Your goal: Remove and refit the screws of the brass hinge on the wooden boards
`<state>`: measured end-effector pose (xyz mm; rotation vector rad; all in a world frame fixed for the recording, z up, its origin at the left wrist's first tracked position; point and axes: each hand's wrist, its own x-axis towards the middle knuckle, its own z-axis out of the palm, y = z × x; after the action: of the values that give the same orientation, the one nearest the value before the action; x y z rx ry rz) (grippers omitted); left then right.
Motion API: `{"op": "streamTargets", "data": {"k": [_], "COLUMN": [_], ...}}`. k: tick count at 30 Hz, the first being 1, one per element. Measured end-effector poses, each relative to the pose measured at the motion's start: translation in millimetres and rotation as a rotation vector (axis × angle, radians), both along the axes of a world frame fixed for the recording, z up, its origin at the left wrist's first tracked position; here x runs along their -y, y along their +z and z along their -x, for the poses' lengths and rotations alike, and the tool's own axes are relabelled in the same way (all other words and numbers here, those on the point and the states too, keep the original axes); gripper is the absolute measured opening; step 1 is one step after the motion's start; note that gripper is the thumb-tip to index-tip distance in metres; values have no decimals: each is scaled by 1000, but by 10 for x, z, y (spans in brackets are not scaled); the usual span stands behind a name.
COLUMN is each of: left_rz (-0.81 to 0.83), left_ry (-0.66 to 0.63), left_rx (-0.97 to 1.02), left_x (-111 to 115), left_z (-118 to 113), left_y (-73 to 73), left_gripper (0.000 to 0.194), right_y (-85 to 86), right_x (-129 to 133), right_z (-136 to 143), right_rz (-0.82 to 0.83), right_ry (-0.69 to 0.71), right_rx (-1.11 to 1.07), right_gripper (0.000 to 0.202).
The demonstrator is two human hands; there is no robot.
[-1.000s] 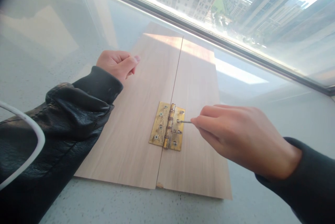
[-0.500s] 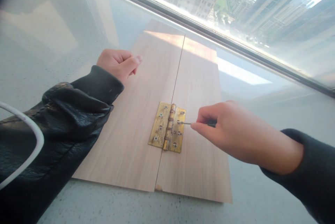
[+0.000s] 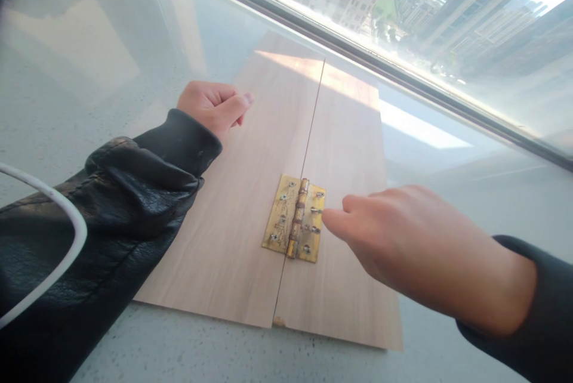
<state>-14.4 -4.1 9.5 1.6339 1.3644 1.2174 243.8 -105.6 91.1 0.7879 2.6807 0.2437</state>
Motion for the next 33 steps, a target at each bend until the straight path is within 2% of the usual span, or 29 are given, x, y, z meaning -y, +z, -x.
{"op": "streamTargets", "data": {"k": [2,5,6,8,12,13,15,17,18,20,22,24,25,29,30,31,33], "left_rz": [-6,-5,-3,-4,-10,-9,-10,-13,-14,-21,-27,-33,-35,-33,-31,-30,-29], "left_ry": [1,12,15,20,37,38,41,44,48,53,56,60,64,82,83,83,88], "left_rx": [1,-1,-2,-1,-8,-18,-33,-20,-12,-7,-10,-15,-16,-22,-21,-19,-14], "left_x": [3,12,14,13,-11,-17,-25,-26,-26,-28,-37,-50,-56,-56,-50,-43,-30], "left_z": [-4,-14,-17,-20,-14,-11,-7,-4,-3,-2,-2,-4,-6,-14,-15,-17,-19], "left_y": [4,16,19,21,5,-1,-8,-10,-12,-16,-27,-39,-44,-43,-38,-33,-24], "left_gripper": [39,39,38,38,38,38,38,38,37,38,39,41,41,42,41,40,39], "right_y": [-3,17,24,36,44,41,24,-8,-27,-55,-58,-36,-19,26,25,20,5], "right_x": [-65,-154,-181,-223,-178,-127,5,130,172,200,157,67,12,-225,-276,-317,-359], "right_z": [66,167,189,207,176,168,161,171,180,199,214,229,239,273,273,269,256], "right_rz": [149,296,310,324,312,286,179,-34,-105,-163,-140,-70,-12,329,402,459,511], "right_ry": [-218,-675,-776,-853,-807,-761,-585,-219,-107,15,5,-108,-213,-830,-939,-1007,-1044], "right_rx": [-32,16,29,33,29,24,0,-48,-59,-64,-72,-74,-61,4,3,0,-3], "right_gripper": [27,36,38,37,33,29,23,28,31,32,26,21,21,36,37,37,36]}}
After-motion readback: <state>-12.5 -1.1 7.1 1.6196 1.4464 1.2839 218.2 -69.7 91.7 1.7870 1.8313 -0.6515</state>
